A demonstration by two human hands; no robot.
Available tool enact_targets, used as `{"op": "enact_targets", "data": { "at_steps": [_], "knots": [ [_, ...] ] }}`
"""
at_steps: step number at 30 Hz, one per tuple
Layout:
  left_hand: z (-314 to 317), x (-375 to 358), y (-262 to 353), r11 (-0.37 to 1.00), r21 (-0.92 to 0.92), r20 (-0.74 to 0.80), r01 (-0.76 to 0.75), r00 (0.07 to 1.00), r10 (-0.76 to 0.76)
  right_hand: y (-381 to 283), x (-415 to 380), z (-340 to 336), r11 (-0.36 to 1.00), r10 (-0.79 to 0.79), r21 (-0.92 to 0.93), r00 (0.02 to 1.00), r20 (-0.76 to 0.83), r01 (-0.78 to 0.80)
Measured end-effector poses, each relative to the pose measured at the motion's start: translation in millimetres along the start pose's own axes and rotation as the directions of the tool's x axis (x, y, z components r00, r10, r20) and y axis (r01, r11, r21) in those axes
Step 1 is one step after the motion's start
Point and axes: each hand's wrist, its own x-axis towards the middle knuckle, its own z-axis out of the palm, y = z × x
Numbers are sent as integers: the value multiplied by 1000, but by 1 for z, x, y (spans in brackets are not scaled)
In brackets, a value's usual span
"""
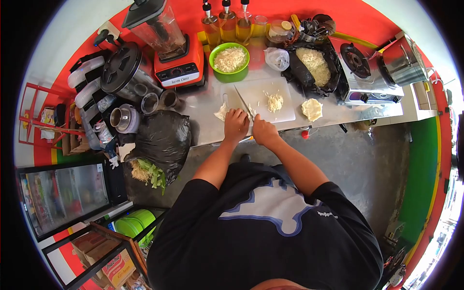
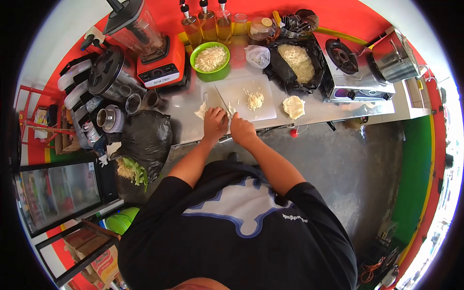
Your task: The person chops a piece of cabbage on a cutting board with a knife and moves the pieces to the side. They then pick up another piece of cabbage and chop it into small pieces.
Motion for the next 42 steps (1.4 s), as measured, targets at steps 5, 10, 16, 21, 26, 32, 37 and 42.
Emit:
{"op": "enact_targets", "data": {
  "at_steps": [5,10,16,21,26,32,37,42],
  "knots": [
    [2,-2,0,997,65,-3,-32,999,32,-8,-18,11,999,40,-33,999,27,-40],
    [-9,1,5,992,103,45,-75,996,71,-7,-6,11,999,44,13,999,4,-44],
    [-7,5,4,999,22,68,35,997,-36,-2,-7,1,1000,9,-28,999,38,-8],
    [-10,4,4,994,54,107,95,989,-100,-4,-9,17,997,71,32,997,30,-72],
    [-32,14,-4,989,102,278,112,951,-136,13,16,16,998,35,52,999,-13,-35],
    [-74,7,-40,951,194,93,241,961,-262,18,3,20,974,-46,223,998,-30,51],
    [-80,-5,-60,910,185,223,372,885,-408,24,-7,21,977,-75,203,997,31,68],
    [-81,2,-58,910,12,228,415,885,-407,52,-9,9,973,56,226,998,-36,-46]
  ]
}}
